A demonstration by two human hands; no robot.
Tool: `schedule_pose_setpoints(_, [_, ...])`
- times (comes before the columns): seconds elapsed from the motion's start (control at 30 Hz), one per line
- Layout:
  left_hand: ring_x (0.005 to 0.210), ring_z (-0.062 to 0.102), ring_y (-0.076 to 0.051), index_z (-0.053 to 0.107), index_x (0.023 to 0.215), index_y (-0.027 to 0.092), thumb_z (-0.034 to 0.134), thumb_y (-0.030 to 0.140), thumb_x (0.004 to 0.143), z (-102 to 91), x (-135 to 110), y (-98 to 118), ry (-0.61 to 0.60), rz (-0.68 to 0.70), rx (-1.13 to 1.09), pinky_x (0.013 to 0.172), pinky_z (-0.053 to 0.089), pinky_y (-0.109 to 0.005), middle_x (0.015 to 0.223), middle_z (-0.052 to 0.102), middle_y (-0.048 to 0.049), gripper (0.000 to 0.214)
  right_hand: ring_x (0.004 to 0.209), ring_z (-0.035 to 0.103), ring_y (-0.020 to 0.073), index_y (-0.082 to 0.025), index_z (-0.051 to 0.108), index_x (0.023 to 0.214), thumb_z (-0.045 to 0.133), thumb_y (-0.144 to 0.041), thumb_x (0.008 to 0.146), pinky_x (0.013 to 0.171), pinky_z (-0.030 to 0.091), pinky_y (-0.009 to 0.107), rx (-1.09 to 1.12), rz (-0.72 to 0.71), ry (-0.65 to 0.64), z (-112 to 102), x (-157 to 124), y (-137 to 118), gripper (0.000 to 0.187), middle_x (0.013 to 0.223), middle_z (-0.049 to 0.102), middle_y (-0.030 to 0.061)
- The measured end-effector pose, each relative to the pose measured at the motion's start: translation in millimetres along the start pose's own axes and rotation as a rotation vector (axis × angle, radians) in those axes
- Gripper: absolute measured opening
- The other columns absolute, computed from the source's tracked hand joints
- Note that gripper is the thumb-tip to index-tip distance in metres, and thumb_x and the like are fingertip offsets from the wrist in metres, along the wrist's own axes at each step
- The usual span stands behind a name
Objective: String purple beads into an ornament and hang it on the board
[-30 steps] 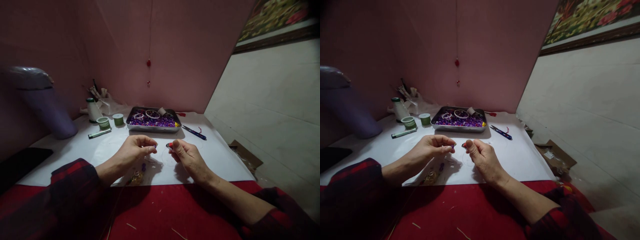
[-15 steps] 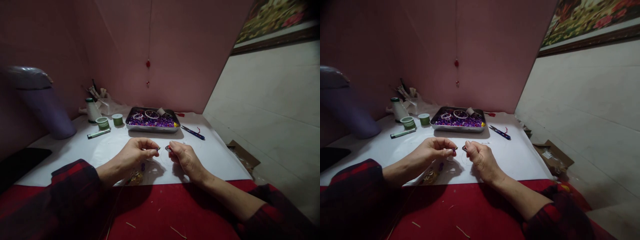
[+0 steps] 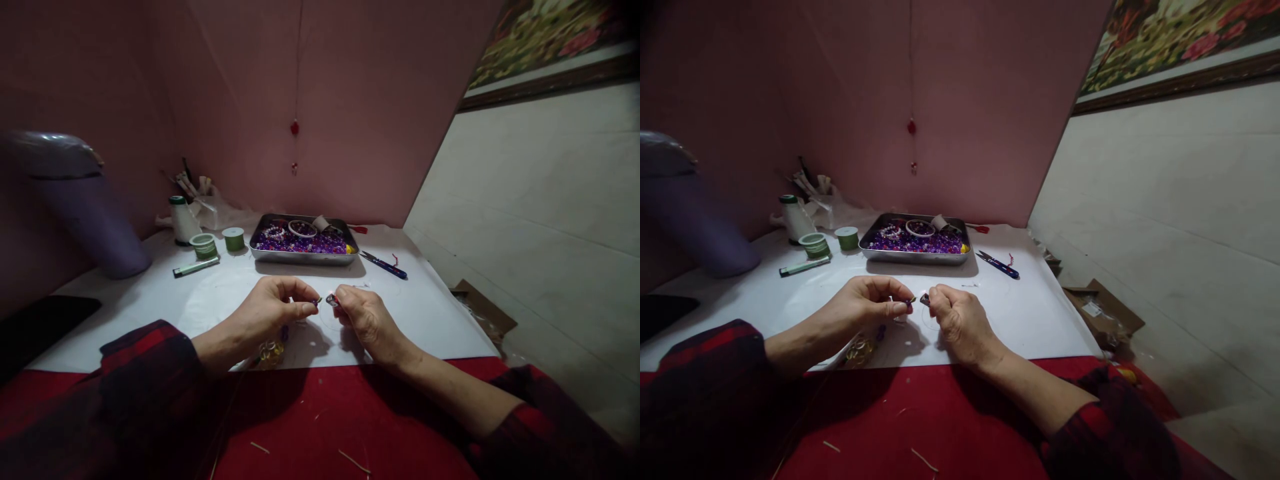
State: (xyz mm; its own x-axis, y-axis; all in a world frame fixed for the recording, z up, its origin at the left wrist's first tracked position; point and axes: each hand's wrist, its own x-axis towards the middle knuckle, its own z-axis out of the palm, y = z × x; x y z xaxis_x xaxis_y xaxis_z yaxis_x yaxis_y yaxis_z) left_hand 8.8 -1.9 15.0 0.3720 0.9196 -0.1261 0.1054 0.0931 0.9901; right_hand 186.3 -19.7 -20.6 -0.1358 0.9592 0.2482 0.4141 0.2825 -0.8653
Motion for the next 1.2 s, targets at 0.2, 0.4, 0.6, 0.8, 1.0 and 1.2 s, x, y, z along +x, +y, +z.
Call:
schedule_pose_setpoints(0.2, [0.052,0.049,-0.008,0.063,0.075,0.014,0.07,0.019,0.062,0.0,0,0,0.01,-0.007,0.019,0.051,0.036,-0.022,0.062,0.06,0.0009,0.015,0.054,0.038,0.0117,-0.019,0.048,0.062,0.033,-0.055,0.088,0.051,0.029,0.025,-0.016,0.002,-0.01,0,0,0,0.047,0.056,0.042,-0.0016])
schedule_pose_setpoints(0.4, [0.052,0.049,-0.008,0.063,0.075,0.013,0.071,0.021,0.061,0.0,1,-2,0.003,0.001,0.017,0.051,0.035,-0.022,0.06,0.059,0.0013,0.018,0.054,0.038,0.0113,-0.019,0.048,0.062,0.033,-0.056,0.088,0.052,0.03,0.025,-0.022,-0.002,-0.014,-1,0,-1,0.048,0.056,0.043,-0.0018])
schedule_pose_setpoints(0.6, [0.057,0.052,-0.01,0.063,0.076,0.013,0.072,0.022,0.059,-2.7,3,-2,0.023,0.023,-0.003,0.057,0.039,-0.025,0.065,0.062,-0.0007,0.021,0.058,0.042,0.0121,-0.019,0.049,0.064,0.036,-0.059,0.086,0.054,0.035,0.025,0.046,0.013,0.037,-1,2,4,0.048,0.06,0.046,-0.0007])
schedule_pose_setpoints(0.8, [0.056,0.053,-0.011,0.064,0.076,0.013,0.072,0.025,0.058,-10.5,9,-10,0.108,0.059,0.062,0.058,0.041,-0.028,0.065,0.06,-0.0014,0.023,0.056,0.046,0.0135,-0.019,0.055,0.079,0.032,-0.066,0.083,0.052,0.038,0.027,0.221,0.047,0.206,-4,7,10,0.053,0.064,0.051,0.0017])
schedule_pose_setpoints(1.0, [0.055,0.055,-0.012,0.062,0.079,0.013,0.071,0.025,0.06,-11.2,9,-12,0.061,0.034,0.017,0.057,0.042,-0.027,0.065,0.061,-0.0018,0.024,0.062,0.049,0.0146,-0.02,0.056,0.087,0.031,-0.062,0.086,0.058,0.041,0.028,0.21,0.034,0.288,-8,8,7,0.049,0.073,0.054,0.0038])
schedule_pose_setpoints(1.2, [0.056,0.055,-0.013,0.063,0.077,0.013,0.069,0.023,0.062,-10.2,9,-10,0.116,0.051,0.11,0.056,0.043,-0.028,0.063,0.06,-0.0015,0.019,0.063,0.048,0.0146,-0.02,0.05,0.085,0.038,-0.053,0.088,0.059,0.038,0.029,-0.084,-0.017,0.38,-19,15,11,0.034,0.073,0.055,0.0022])
